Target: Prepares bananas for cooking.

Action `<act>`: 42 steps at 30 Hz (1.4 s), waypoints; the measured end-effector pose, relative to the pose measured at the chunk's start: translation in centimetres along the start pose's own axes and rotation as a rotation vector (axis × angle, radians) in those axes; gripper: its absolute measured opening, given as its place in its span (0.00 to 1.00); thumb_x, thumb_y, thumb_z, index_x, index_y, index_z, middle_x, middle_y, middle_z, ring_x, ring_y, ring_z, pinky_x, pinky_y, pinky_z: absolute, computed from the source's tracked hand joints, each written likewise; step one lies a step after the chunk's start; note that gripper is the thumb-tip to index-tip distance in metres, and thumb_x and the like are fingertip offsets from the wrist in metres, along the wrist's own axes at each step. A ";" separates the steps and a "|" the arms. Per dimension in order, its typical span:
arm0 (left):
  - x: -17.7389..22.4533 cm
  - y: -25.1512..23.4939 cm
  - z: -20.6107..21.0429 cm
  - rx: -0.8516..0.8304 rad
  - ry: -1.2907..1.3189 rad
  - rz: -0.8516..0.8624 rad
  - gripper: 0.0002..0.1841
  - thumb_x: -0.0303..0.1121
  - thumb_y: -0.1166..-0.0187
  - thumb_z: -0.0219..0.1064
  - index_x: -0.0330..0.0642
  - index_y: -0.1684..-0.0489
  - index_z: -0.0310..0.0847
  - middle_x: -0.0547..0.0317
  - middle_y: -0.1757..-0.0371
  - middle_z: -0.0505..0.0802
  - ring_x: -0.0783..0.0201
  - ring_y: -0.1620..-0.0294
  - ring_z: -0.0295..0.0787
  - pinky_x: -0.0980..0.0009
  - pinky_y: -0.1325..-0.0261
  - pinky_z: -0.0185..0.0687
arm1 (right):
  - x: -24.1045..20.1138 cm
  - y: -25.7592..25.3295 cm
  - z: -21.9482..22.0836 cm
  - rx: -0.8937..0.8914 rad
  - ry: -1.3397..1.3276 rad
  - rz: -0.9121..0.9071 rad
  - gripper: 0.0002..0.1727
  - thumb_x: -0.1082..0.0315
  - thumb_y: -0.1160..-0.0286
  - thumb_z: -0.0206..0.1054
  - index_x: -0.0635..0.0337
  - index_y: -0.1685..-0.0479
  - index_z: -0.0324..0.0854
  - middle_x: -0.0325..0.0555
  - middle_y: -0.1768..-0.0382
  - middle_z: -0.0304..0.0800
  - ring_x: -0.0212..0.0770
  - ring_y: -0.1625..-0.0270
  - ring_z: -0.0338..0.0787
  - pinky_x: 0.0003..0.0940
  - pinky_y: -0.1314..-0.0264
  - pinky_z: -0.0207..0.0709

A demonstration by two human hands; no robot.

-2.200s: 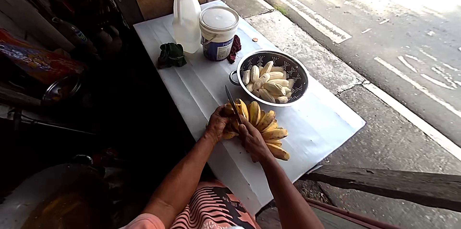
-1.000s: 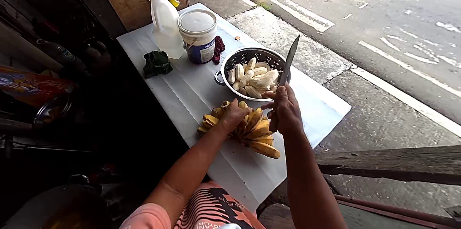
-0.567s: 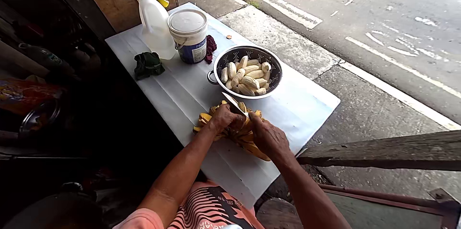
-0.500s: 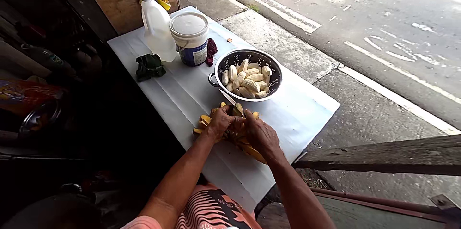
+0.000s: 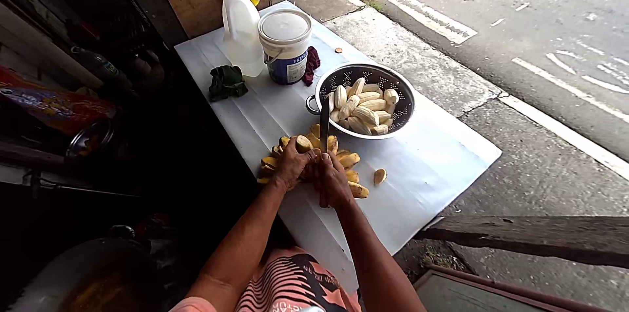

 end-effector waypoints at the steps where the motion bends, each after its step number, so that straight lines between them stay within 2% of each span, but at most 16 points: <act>1: 0.5 0.2 0.2 0.006 -0.110 0.025 0.31 0.35 0.27 0.79 0.41 0.26 0.71 0.44 0.47 0.90 0.55 0.55 0.91 0.56 0.51 0.90 | 0.0 0.0 -0.2 0.004 -0.015 0.000 0.22 0.51 0.04 0.40 0.57 0.41 0.74 0.41 0.81 0.74 0.35 0.87 0.72 0.29 0.85 0.72; 6: 1.7 2.4 -0.6 -0.093 -0.525 0.159 0.33 0.22 0.34 0.72 0.42 0.22 0.77 0.45 0.33 0.89 0.52 0.33 0.87 0.49 0.28 0.81 | -1.0 0.0 -1.5 0.047 -0.080 0.010 0.21 0.54 0.03 0.40 0.59 0.40 0.73 0.47 0.76 0.84 0.35 0.85 0.76 0.27 0.84 0.73; 8: 0.7 2.2 -2.5 0.032 -0.331 0.106 0.23 0.17 0.33 0.66 0.36 0.36 0.85 0.48 0.48 0.93 0.59 0.54 0.91 0.59 0.51 0.88 | -1.6 0.8 -1.2 0.047 0.020 -0.079 0.18 0.59 0.06 0.50 0.58 0.29 0.73 0.49 0.68 0.91 0.36 0.81 0.82 0.29 0.79 0.78; 10: -0.3 1.8 -2.8 0.051 0.013 0.030 0.18 0.14 0.31 0.61 0.31 0.43 0.85 0.48 0.60 0.92 0.64 0.75 0.83 0.69 0.74 0.80 | -1.6 1.2 -0.8 0.043 0.290 -0.153 0.31 0.62 0.17 0.66 0.56 0.15 0.64 0.48 0.63 0.88 0.38 0.72 0.86 0.33 0.69 0.84; 13: 0.0 1.7 -1.7 -0.068 0.119 -0.004 0.18 0.13 0.33 0.60 0.31 0.45 0.85 0.48 0.63 0.92 0.66 0.78 0.81 0.72 0.77 0.76 | -1.7 1.0 -0.2 0.055 0.726 -0.210 0.49 0.58 0.31 0.78 0.60 0.09 0.57 0.59 0.47 0.91 0.51 0.49 0.92 0.51 0.39 0.84; 15: 1.1 1.8 -1.1 -0.149 0.034 0.047 0.20 0.16 0.32 0.60 0.33 0.40 0.85 0.49 0.59 0.93 0.66 0.71 0.85 0.70 0.70 0.80 | -1.9 0.9 -0.7 0.021 0.603 -0.148 0.51 0.54 0.37 0.82 0.55 0.11 0.60 0.55 0.46 0.90 0.45 0.51 0.91 0.44 0.45 0.85; 17: 2.5 2.2 -0.8 -0.149 -0.061 0.124 0.29 0.20 0.31 0.57 0.38 0.26 0.80 0.49 0.41 0.93 0.61 0.51 0.92 0.62 0.49 0.90 | -2.2 1.4 -1.0 -0.062 0.238 -0.029 0.47 0.57 0.39 0.84 0.51 0.15 0.65 0.49 0.56 0.88 0.36 0.72 0.84 0.31 0.71 0.81; 21: 6.6 2.5 1.2 0.204 -0.265 0.361 0.21 0.21 0.22 0.58 0.36 0.30 0.82 0.44 0.36 0.88 0.57 0.56 0.87 0.57 0.53 0.85 | -7.2 1.6 -2.8 -0.077 -0.103 0.006 0.27 0.58 0.29 0.77 0.52 0.32 0.75 0.44 0.71 0.83 0.31 0.81 0.78 0.24 0.80 0.77; 25: 5.0 -1.0 6.8 -0.169 -0.499 -0.005 0.36 0.43 0.15 0.68 0.36 0.10 0.60 0.34 0.36 0.88 0.49 0.56 0.93 0.52 0.52 0.91 | -13.0 1.5 -7.0 0.198 0.273 -0.154 0.28 0.41 0.08 0.48 0.29 0.11 0.55 0.39 0.44 0.93 0.35 0.80 0.83 0.26 0.85 0.72; 27: 3.3 -2.2 7.7 -0.281 -0.626 -0.182 0.39 0.44 0.19 0.71 0.38 0.12 0.56 0.34 0.48 0.88 0.49 0.68 0.88 0.54 0.63 0.87 | -11.9 2.1 -7.8 0.212 0.455 -0.159 0.26 0.49 0.04 0.45 0.35 0.10 0.57 0.43 0.56 0.93 0.37 0.84 0.79 0.31 0.84 0.73; 29: 3.0 -2.5 7.7 -0.359 -0.625 -0.222 0.35 0.38 0.23 0.75 0.40 0.16 0.65 0.35 0.46 0.88 0.48 0.64 0.89 0.52 0.61 0.88 | -9.2 3.8 -8.0 0.166 0.752 -0.167 0.26 0.55 0.05 0.48 0.43 0.11 0.64 0.44 0.66 0.89 0.39 0.78 0.82 0.38 0.73 0.79; 31: 2.6 -2.6 7.5 -0.428 -0.532 -0.224 0.29 0.34 0.25 0.77 0.43 0.23 0.75 0.40 0.46 0.90 0.53 0.63 0.89 0.57 0.62 0.87 | -6.6 6.1 -8.1 0.121 1.051 -0.147 0.27 0.52 0.07 0.47 0.44 0.12 0.68 0.52 0.59 0.92 0.50 0.59 0.91 0.55 0.51 0.82; 36: 2.6 -1.5 6.6 -0.428 -0.282 -0.090 0.18 0.23 0.34 0.80 0.33 0.47 0.83 0.48 0.66 0.91 0.62 0.75 0.84 0.66 0.71 0.81 | -5.5 6.6 -7.1 0.074 1.358 0.010 0.27 0.50 0.06 0.42 0.40 0.12 0.67 0.57 0.48 0.91 0.61 0.46 0.92 0.63 0.47 0.81; 38: 2.5 -1.2 6.0 -0.433 -0.195 -0.042 0.22 0.22 0.35 0.79 0.36 0.40 0.81 0.48 0.57 0.92 0.62 0.69 0.87 0.67 0.67 0.85 | -5.6 4.2 -6.2 0.041 1.233 0.026 0.27 0.52 0.05 0.43 0.45 0.13 0.67 0.60 0.45 0.91 0.62 0.41 0.90 0.65 0.39 0.79; 40: 1.9 -1.4 4.7 -0.354 -0.021 -0.014 0.26 0.20 0.36 0.79 0.37 0.35 0.80 0.46 0.52 0.93 0.60 0.66 0.89 0.66 0.66 0.86 | -5.0 2.4 -4.9 0.025 1.008 0.011 0.27 0.53 0.05 0.43 0.49 0.12 0.67 0.58 0.45 0.91 0.56 0.46 0.91 0.58 0.41 0.81; 42: 1.7 -1.7 3.0 -0.199 0.160 -0.025 0.25 0.17 0.35 0.78 0.36 0.36 0.79 0.46 0.56 0.91 0.62 0.73 0.85 0.70 0.74 0.83 | -3.6 2.1 -3.3 -0.021 0.678 0.006 0.27 0.52 0.04 0.44 0.48 0.13 0.66 0.48 0.65 0.84 0.41 0.75 0.81 0.40 0.71 0.78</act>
Point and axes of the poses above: each hand's wrist, its own y-axis away from the middle knuckle, its own z-axis out of the palm, x = y × z, the point moved 7 cm from there along -y, towards the middle knuckle
